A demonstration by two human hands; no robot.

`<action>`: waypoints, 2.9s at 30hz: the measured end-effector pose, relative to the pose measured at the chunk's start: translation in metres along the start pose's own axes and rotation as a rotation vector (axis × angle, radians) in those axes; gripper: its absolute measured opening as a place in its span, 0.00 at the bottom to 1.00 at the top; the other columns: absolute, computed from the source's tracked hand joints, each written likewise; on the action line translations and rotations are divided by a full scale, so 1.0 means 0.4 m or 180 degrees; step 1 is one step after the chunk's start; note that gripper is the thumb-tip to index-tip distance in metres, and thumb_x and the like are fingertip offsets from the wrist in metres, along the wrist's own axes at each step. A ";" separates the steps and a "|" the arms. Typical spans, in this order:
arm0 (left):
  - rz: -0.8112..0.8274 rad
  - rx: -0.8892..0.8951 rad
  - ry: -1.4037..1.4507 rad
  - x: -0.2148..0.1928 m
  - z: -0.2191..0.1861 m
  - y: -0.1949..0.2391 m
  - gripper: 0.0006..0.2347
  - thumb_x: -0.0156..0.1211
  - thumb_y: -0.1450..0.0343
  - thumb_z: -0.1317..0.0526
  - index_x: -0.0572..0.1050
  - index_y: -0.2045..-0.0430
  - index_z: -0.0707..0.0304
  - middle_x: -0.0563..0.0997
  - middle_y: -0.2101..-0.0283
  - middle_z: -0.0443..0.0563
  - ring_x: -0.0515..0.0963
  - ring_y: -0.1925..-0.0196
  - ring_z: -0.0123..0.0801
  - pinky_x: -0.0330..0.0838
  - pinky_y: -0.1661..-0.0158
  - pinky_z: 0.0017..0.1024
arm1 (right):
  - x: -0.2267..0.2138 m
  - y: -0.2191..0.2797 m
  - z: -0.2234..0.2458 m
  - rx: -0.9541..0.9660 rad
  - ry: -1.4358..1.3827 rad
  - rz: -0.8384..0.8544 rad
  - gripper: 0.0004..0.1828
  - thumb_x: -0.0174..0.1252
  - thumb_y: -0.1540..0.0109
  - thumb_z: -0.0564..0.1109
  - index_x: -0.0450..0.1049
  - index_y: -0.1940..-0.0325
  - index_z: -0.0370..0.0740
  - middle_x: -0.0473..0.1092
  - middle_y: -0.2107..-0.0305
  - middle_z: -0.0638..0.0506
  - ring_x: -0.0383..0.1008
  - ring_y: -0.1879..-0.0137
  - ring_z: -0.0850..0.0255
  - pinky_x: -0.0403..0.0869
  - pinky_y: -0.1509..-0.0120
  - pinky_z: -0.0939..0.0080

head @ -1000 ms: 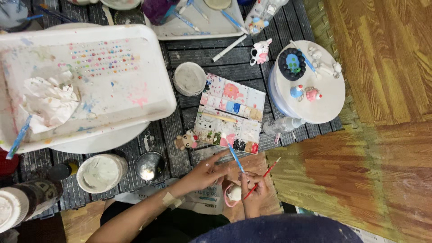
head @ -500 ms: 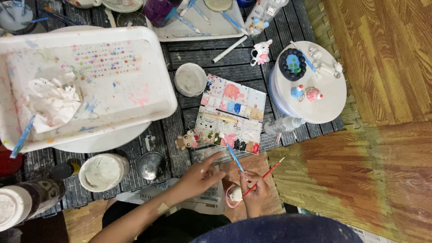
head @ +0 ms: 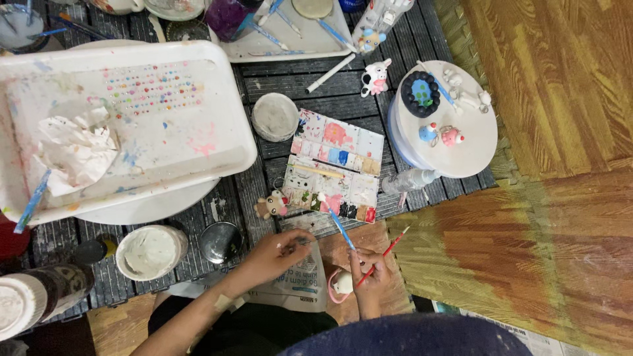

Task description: The person paints a small figurine using a fine brush. They dip the brush into paint containers and a palette, then apply paint to the figurine's details, such as the face and body.

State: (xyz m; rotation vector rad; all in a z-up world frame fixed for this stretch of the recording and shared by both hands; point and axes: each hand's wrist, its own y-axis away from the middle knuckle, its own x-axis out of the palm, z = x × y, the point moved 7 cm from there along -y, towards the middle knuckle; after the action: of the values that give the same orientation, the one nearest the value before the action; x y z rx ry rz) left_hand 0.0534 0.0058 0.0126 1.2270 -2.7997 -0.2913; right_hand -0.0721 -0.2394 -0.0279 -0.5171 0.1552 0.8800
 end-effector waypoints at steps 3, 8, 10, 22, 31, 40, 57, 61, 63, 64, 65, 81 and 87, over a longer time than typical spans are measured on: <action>-0.0175 0.0074 -0.0038 0.001 -0.018 -0.023 0.13 0.61 0.28 0.55 0.81 0.54 0.60 0.84 0.73 0.47 0.78 0.75 0.20 0.72 0.73 0.24 | 0.001 -0.001 -0.007 0.0389 -0.0248 -0.0004 0.12 0.66 0.41 0.33 0.67 0.64 0.37 0.79 0.64 0.46 0.81 0.57 0.62 0.79 0.52 0.64; -0.0101 0.0097 -0.0107 0.054 -0.045 -0.051 0.13 0.59 0.28 0.54 0.82 0.55 0.60 0.86 0.67 0.49 0.83 0.73 0.26 0.76 0.70 0.26 | 0.007 -0.004 0.046 0.0144 0.0161 -0.0026 0.12 0.68 0.42 0.31 0.69 0.64 0.35 0.78 0.64 0.44 0.79 0.57 0.60 0.76 0.50 0.63; -0.0103 0.0155 -0.0372 0.061 -0.050 -0.049 0.13 0.60 0.28 0.54 0.82 0.56 0.61 0.85 0.64 0.49 0.83 0.75 0.30 0.76 0.71 0.29 | 0.018 -0.013 0.068 -0.0186 0.0169 0.0035 0.12 0.68 0.42 0.31 0.69 0.64 0.35 0.78 0.65 0.43 0.79 0.56 0.59 0.77 0.49 0.63; -0.0059 0.0388 -0.0351 0.053 -0.047 -0.053 0.13 0.62 0.29 0.56 0.82 0.56 0.61 0.85 0.73 0.52 0.82 0.78 0.27 0.74 0.75 0.26 | 0.044 -0.034 0.107 -0.0417 0.0165 0.0174 0.10 0.67 0.42 0.30 0.71 0.66 0.34 0.80 0.65 0.42 0.82 0.59 0.59 0.79 0.54 0.64; -0.0097 0.0351 -0.0614 0.053 -0.046 -0.049 0.12 0.62 0.29 0.55 0.83 0.58 0.60 0.84 0.76 0.52 0.79 0.81 0.28 0.71 0.77 0.28 | 0.024 -0.055 0.157 -0.0831 0.0549 0.0155 0.12 0.70 0.44 0.33 0.71 0.66 0.36 0.79 0.66 0.45 0.83 0.60 0.59 0.79 0.56 0.66; -0.0175 0.0289 -0.0402 0.050 -0.030 -0.058 0.11 0.63 0.29 0.55 0.82 0.59 0.60 0.85 0.74 0.51 0.79 0.81 0.25 0.70 0.77 0.26 | 0.010 -0.026 0.111 -0.0613 0.0554 0.0179 0.13 0.70 0.44 0.33 0.70 0.64 0.37 0.79 0.66 0.46 0.82 0.58 0.59 0.78 0.54 0.64; -0.1497 0.1302 -0.0777 -0.116 -0.305 0.206 0.08 0.67 0.32 0.64 0.84 0.61 0.64 0.84 0.74 0.53 0.77 0.81 0.28 0.68 0.80 0.27 | 0.086 -0.029 0.257 -0.0584 -0.0347 0.0499 0.10 0.63 0.39 0.32 0.67 0.62 0.38 0.79 0.64 0.44 0.81 0.59 0.61 0.78 0.52 0.64; -0.2552 0.2464 -0.1814 -0.208 -0.359 0.408 0.07 0.68 0.33 0.67 0.82 0.64 0.61 0.85 0.70 0.50 0.83 0.75 0.33 0.72 0.74 0.28 | 0.208 -0.050 0.341 -0.1247 -0.0561 0.0731 0.11 0.65 0.40 0.32 0.69 0.63 0.38 0.79 0.64 0.44 0.81 0.58 0.61 0.78 0.51 0.64; -0.3317 0.2211 -0.1647 -0.255 -0.291 0.514 0.07 0.68 0.33 0.69 0.81 0.64 0.63 0.84 0.70 0.49 0.81 0.76 0.31 0.73 0.73 0.27 | 0.248 -0.012 0.376 -0.1346 -0.0655 0.0906 0.11 0.66 0.41 0.32 0.69 0.63 0.38 0.79 0.64 0.44 0.81 0.58 0.60 0.79 0.51 0.64; -0.3703 0.2109 -0.1584 -0.282 -0.254 0.561 0.06 0.67 0.33 0.70 0.81 0.64 0.64 0.84 0.69 0.48 0.81 0.77 0.29 0.73 0.73 0.27 | 0.276 0.002 0.399 -0.1406 -0.0726 0.0971 0.11 0.66 0.41 0.32 0.69 0.63 0.38 0.79 0.64 0.44 0.82 0.57 0.60 0.79 0.51 0.64; -0.3749 0.2030 -0.1462 -0.273 -0.218 0.598 0.07 0.69 0.34 0.70 0.80 0.66 0.64 0.84 0.69 0.50 0.80 0.78 0.29 0.73 0.75 0.27 | 0.299 0.013 0.422 -0.1429 -0.0776 0.1031 0.11 0.67 0.42 0.32 0.70 0.63 0.38 0.79 0.64 0.44 0.82 0.57 0.60 0.79 0.50 0.64; -0.3740 0.1470 -0.1204 -0.369 0.025 0.492 0.45 0.82 0.44 0.59 0.55 0.36 0.70 0.64 0.36 0.68 0.67 0.33 0.55 0.63 0.34 0.43 | 0.382 0.012 0.466 -0.1106 -0.0023 0.1521 0.10 0.68 0.43 0.33 0.80 0.58 0.38 0.81 0.62 0.47 0.83 0.61 0.61 0.79 0.60 0.66; -0.3444 0.1369 -0.0360 -0.390 0.032 0.472 0.48 0.80 0.42 0.62 0.48 0.32 0.74 0.70 0.35 0.63 0.71 0.33 0.46 0.63 0.34 0.39 | 0.380 0.024 0.589 -0.1984 0.0377 0.1969 0.14 0.64 0.42 0.34 0.79 0.51 0.38 0.79 0.55 0.46 0.82 0.49 0.54 0.79 0.44 0.60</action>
State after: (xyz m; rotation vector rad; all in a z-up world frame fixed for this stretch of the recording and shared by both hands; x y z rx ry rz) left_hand 0.0214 0.2475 0.0397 2.7840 -2.0069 0.2312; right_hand -0.0016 -0.0126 0.1215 -1.1392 0.1496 1.5155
